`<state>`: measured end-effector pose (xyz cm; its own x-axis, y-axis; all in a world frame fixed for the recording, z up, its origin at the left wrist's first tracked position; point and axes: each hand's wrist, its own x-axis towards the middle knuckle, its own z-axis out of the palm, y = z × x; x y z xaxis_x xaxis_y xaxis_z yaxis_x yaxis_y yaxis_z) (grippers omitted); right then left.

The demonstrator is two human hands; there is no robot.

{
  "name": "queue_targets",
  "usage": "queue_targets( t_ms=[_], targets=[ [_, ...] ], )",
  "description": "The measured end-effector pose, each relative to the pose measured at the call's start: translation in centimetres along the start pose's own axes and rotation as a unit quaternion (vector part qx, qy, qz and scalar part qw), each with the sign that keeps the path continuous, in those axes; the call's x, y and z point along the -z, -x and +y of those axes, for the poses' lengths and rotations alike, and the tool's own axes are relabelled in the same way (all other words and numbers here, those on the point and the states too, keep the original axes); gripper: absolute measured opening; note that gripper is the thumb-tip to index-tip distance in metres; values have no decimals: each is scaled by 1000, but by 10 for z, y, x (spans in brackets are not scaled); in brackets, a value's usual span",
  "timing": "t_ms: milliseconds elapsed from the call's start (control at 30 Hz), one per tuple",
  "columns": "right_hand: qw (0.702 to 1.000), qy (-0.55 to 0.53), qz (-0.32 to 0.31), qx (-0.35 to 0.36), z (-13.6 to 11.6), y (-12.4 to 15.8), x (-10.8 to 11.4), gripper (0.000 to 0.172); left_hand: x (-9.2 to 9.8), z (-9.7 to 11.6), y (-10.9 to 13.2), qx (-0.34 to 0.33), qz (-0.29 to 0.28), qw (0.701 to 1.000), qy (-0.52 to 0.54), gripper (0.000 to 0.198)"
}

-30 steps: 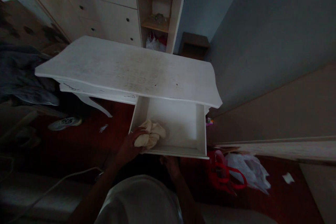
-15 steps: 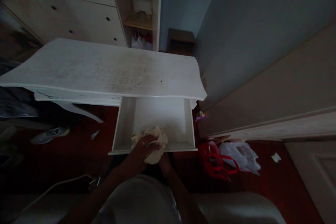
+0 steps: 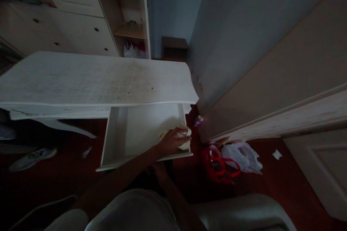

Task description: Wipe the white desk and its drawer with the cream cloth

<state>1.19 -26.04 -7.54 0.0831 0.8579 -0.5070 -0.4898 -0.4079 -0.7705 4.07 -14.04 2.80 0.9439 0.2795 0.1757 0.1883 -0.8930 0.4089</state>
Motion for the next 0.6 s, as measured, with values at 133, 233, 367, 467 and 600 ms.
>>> queue_targets(
  t_ms=[133,233,367,467,600],
  targets=[
    [1000,-3,1,-1,-5,1,-1,47,12,-15,-21,52,-4,997,-53,49],
    [1000,21,-6,-12,-10,2,0,52,25,-26,-37,90,8,992,-83,56],
    [999,32,-20,-23,-10,1,4,53,36,-39,-59,132,25,985,-110,64],
    [999,35,-21,-31,-7,0,8,55,36,-45,-65,158,29,981,-110,67],
    [998,42,-25,-35,-5,-2,10,53,31,-53,-52,198,17,976,-94,69]
  ],
)
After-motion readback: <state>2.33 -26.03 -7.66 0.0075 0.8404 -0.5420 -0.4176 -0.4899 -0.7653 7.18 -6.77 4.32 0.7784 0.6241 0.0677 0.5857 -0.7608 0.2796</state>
